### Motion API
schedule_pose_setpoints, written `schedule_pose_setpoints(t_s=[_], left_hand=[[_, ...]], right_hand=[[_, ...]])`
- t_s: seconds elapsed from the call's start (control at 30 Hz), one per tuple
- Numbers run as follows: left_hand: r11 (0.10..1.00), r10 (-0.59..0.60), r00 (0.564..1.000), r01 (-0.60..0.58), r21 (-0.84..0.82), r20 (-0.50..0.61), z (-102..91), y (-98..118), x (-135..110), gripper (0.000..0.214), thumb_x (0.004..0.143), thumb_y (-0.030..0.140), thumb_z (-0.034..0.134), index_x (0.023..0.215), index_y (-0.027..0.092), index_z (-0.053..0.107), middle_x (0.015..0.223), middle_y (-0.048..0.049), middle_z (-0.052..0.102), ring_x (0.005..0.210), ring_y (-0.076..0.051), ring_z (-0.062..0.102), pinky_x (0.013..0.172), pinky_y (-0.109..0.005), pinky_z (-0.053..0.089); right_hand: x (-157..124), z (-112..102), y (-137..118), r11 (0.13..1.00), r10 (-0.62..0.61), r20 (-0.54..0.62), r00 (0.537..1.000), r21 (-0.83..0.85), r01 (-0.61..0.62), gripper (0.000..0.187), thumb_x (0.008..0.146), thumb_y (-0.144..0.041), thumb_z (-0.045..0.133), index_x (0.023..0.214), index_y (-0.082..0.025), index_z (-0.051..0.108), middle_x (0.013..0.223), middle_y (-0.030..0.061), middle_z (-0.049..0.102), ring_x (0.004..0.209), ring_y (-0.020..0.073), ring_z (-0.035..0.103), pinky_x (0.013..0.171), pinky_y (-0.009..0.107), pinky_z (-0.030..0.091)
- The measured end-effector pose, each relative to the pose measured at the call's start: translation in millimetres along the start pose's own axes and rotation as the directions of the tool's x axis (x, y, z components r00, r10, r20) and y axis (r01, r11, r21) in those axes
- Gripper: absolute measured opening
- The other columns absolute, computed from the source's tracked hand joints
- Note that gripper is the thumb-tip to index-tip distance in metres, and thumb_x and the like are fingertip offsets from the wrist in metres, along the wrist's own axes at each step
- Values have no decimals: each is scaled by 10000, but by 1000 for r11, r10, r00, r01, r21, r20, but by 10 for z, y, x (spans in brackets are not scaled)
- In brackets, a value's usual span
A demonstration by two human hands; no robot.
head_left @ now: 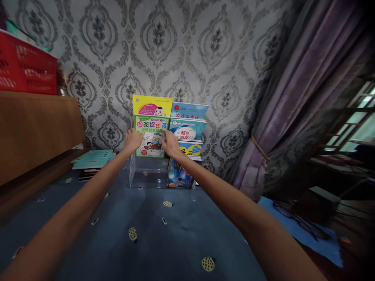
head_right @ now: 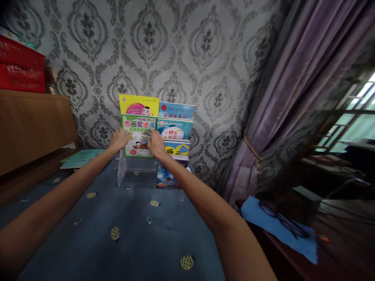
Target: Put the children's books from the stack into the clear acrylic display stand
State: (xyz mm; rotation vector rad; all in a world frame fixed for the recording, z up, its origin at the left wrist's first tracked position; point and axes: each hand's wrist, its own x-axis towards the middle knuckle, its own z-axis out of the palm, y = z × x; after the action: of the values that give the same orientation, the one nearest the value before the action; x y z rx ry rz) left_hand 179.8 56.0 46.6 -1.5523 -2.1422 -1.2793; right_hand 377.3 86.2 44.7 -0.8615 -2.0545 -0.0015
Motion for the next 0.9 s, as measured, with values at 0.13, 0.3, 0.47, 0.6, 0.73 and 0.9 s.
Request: schedule_pose_setpoints(t_s=[0.13,0.3,0.47,0.6,0.73,0.9], left_hand=[[1000,8,1000,-8,27,3,2,-8,-6,298,945,273,377,1131,123,556,1223,-274,637,1230,-392,583,1052,-524,431],[998,38,999,-39,43,11,-25,-34,1,271,943,255,370,1096,146,564,1192,-244,657,1213,-368,599,1051,-498,443],[998,58,998,-58,33,28,-57,-82,11,256,943,252,369,1097,164,553,1177,-222,672,1191,-343,619,1011,-459,478],[998,60,997,-61,23,48,-83,-110,11,265,944,257,379,1135,162,535,1230,-233,658,1182,-343,625,972,-453,492],[998,64,996,-66,25,64,-103,-120,-4,281,947,246,371,1155,142,528,1239,-250,648,1189,-349,622,973,-454,483],[996,82,994,-85,38,76,-134,-123,-30,279,953,242,371,1142,129,541,1230,-253,643,1205,-353,615,1001,-450,471]], right_hand=[[1,6,1,1000,1,-4,1000,-11,-1,486,839,-105,454,1315,-112,552,1265,186,637,1138,303,611,1056,463,469],[-7,9,9,1000,-16,-8,1000,-4,16,460,843,-105,464,1292,-136,562,1249,167,642,1150,295,595,1059,465,457],[-32,-11,19,1000,-23,5,1000,-6,24,444,854,-108,468,1286,-137,568,1249,173,642,1159,298,597,1056,468,460],[-63,-21,22,999,-51,8,999,13,51,450,854,-110,472,1287,-162,585,1229,155,658,1150,297,606,1048,474,473],[-120,-10,20,998,-55,33,998,17,54,427,865,-118,475,1269,-143,609,1210,159,669,1137,291,617,1040,464,481],[-226,44,31,996,-72,60,996,52,69,416,865,-116,480,1255,-160,620,1226,144,676,1134,275,631,1024,453,498]])
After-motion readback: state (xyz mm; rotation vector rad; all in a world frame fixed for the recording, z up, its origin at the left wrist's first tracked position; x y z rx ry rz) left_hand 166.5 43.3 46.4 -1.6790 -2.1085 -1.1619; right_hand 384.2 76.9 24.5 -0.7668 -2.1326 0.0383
